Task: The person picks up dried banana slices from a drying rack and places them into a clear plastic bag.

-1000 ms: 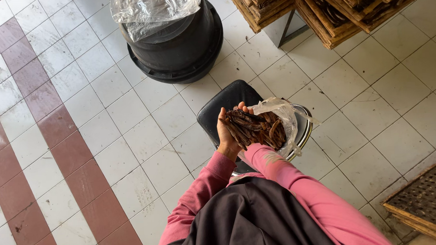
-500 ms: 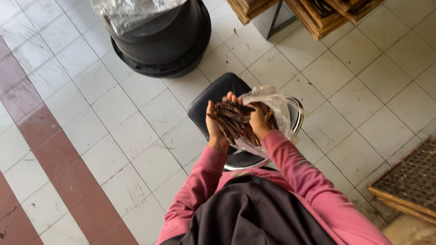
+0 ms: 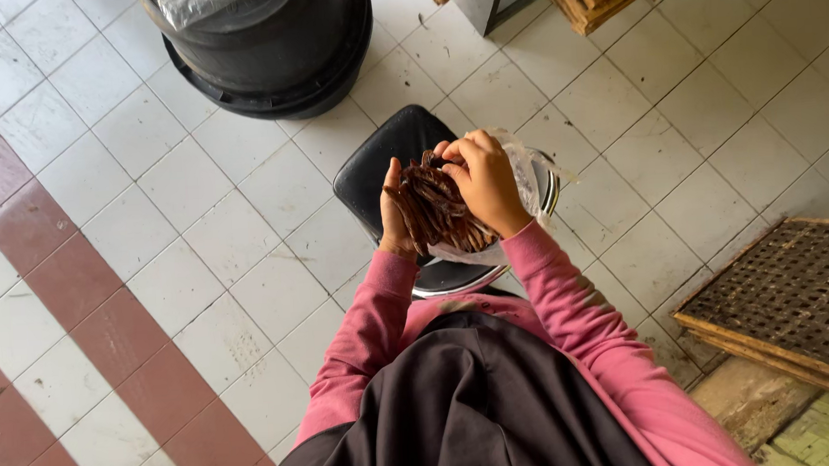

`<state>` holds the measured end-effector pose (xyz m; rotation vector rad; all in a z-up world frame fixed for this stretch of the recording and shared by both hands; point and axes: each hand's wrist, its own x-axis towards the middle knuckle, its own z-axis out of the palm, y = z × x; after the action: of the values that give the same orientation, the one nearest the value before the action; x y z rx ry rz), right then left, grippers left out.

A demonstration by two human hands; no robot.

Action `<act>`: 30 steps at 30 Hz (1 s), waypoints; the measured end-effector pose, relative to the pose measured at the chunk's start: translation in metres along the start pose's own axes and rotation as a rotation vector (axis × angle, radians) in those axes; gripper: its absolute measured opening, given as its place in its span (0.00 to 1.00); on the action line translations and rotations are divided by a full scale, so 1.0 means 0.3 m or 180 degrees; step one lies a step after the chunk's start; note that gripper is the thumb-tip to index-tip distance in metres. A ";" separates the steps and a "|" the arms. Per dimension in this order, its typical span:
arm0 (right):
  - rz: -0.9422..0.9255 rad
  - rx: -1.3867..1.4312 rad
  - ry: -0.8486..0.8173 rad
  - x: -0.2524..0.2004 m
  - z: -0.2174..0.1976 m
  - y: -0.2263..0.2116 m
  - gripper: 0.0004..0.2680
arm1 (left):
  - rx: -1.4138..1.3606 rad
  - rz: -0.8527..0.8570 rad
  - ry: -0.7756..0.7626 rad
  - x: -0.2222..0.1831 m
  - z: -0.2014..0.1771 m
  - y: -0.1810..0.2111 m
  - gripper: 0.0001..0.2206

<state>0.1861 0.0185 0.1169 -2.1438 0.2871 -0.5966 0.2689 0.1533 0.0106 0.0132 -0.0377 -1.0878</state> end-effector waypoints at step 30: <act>0.2225 0.0593 -0.0165 -0.164 0.772 0.691 0.09 | 0.0432 0.0656 0.0425 -0.163 0.126 0.149 0.40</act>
<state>0.2645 0.0751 -0.1824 -1.7186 0.8669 -0.1508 0.2844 0.2177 0.0485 0.1998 0.0073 -0.8748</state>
